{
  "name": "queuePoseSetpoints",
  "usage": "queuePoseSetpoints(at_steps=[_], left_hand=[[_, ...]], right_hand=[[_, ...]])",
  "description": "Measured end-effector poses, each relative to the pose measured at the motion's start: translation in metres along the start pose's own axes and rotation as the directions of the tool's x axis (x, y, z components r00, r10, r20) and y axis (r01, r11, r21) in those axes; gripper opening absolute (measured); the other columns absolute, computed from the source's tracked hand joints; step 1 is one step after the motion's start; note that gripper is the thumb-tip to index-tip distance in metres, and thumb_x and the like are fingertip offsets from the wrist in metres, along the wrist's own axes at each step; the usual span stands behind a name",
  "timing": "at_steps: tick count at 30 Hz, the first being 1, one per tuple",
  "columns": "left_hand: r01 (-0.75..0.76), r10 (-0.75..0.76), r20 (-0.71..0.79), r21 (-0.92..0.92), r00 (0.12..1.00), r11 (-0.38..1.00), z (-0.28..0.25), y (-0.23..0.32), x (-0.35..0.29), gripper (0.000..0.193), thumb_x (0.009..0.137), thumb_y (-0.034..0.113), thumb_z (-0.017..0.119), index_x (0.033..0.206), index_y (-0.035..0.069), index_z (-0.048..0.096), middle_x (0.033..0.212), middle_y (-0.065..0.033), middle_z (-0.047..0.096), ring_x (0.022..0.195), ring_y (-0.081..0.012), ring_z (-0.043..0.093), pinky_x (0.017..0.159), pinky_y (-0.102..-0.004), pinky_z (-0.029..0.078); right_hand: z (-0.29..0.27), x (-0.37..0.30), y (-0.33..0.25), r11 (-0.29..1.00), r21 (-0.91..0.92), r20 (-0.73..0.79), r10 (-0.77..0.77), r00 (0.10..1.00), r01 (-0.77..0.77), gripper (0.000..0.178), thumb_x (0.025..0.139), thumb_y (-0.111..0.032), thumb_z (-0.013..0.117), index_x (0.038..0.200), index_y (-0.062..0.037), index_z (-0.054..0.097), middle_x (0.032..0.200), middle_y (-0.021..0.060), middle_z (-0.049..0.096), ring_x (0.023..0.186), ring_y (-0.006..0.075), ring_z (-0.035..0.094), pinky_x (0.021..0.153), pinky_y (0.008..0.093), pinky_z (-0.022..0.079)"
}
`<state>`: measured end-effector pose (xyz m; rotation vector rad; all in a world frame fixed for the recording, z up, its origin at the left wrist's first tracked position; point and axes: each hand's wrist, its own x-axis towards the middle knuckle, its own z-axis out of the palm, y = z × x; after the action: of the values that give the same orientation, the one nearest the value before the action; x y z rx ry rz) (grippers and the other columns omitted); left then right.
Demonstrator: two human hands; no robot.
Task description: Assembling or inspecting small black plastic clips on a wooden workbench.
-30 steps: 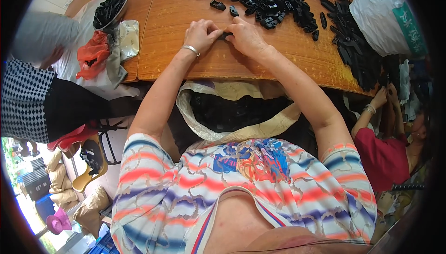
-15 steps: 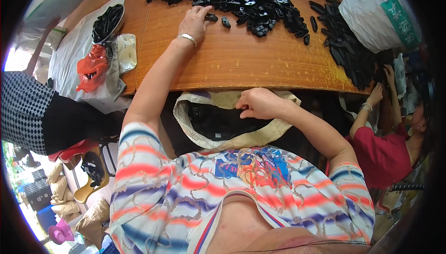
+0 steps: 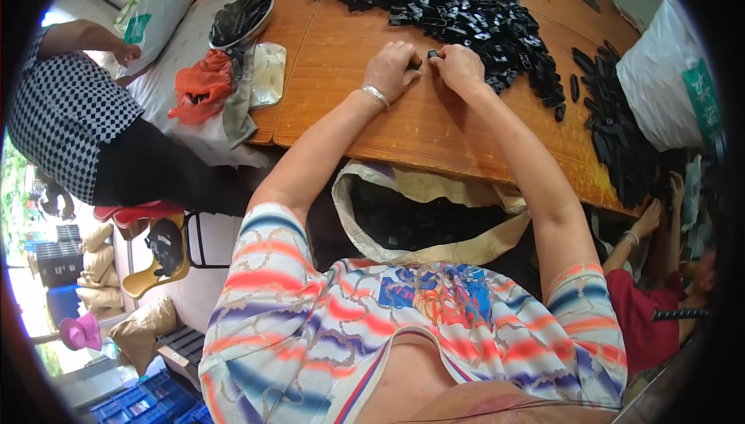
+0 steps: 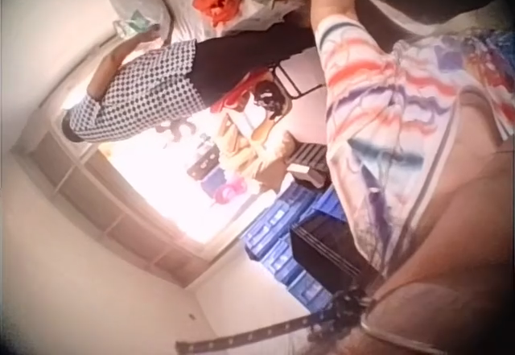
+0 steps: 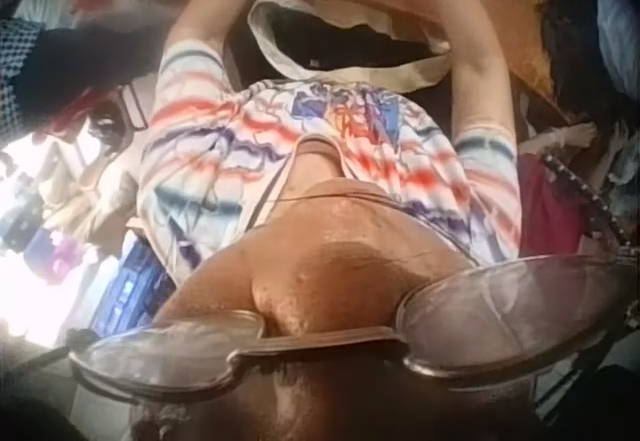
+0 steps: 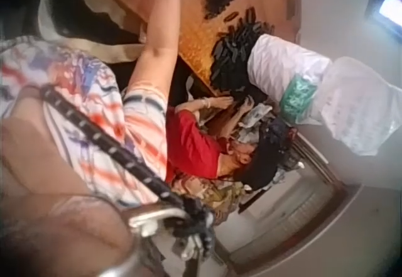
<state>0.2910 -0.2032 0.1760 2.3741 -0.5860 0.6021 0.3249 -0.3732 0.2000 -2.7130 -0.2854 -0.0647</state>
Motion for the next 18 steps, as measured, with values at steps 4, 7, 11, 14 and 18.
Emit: queuePoseSetpoints(at_steps=[4,7,11,14,18], left_hand=[[-0.084,0.084,-0.013,-0.001,0.996,0.996,0.001,0.006,-0.013,0.016,0.074,0.008,0.072,0.084,0.009,0.059,0.087,-0.0086,0.060,0.094,-0.0311,0.055,0.077,-0.0388,0.048],[-0.171,0.171,-0.013,-0.012,0.985,0.985,0.002,0.011,-0.019,0.013,0.076,0.004,0.068,0.086,0.009,0.060,0.090,-0.0089,0.061,0.095,-0.0311,0.056,0.080,-0.0386,0.049],[-0.132,0.132,-0.011,-0.157,0.991,0.979,-0.004,0.019,-0.023,0.028,0.075,-0.009,0.060,0.098,0.006,0.059,0.095,-0.0116,0.061,0.092,-0.0313,0.059,0.080,-0.0382,0.051],[-0.012,0.023,0.038,-0.262,0.999,0.965,-0.007,0.013,-0.027,0.049,0.073,-0.014,0.059,0.117,0.006,0.053,0.107,-0.0149,0.058,0.095,-0.0285,0.062,0.084,-0.0346,0.052],[0.090,-0.084,0.034,-0.265,0.996,0.960,-0.009,0.003,-0.032,0.061,0.072,-0.010,0.066,0.128,0.008,0.050,0.113,-0.0131,0.056,0.101,-0.0269,0.061,0.088,-0.0327,0.052]], right_hand=[[-0.005,-0.006,-0.007,0.998,0.058,0.017,-0.028,0.999,0.027,0.026,0.077,-0.029,0.076,0.093,-0.0088,0.072,0.093,0.0142,0.070,0.091,0.0309,0.067,0.079,0.0406,0.053],[-0.003,-0.010,-0.001,0.996,0.049,-0.010,-0.076,0.997,0.077,0.027,0.073,-0.023,0.079,0.091,-0.0071,0.068,0.091,0.0136,0.070,0.090,0.0312,0.067,0.079,0.0398,0.052],[-0.002,-0.015,0.014,0.975,0.199,-0.064,-0.083,0.994,0.094,0.024,0.074,-0.017,0.078,0.092,-0.0052,0.067,0.092,0.0139,0.070,0.090,0.0317,0.067,0.079,0.0395,0.052],[-0.005,-0.021,0.015,0.951,0.275,-0.045,-0.135,0.990,0.142,0.024,0.075,-0.016,0.077,0.095,-0.0042,0.069,0.093,0.0149,0.069,0.090,0.0309,0.067,0.080,0.0387,0.052],[-0.003,-0.031,0.002,0.910,0.297,-0.046,-0.288,0.957,0.288,0.025,0.075,-0.007,0.073,0.099,-0.0010,0.068,0.094,0.0151,0.066,0.086,0.0279,0.066,0.078,0.0359,0.053]])
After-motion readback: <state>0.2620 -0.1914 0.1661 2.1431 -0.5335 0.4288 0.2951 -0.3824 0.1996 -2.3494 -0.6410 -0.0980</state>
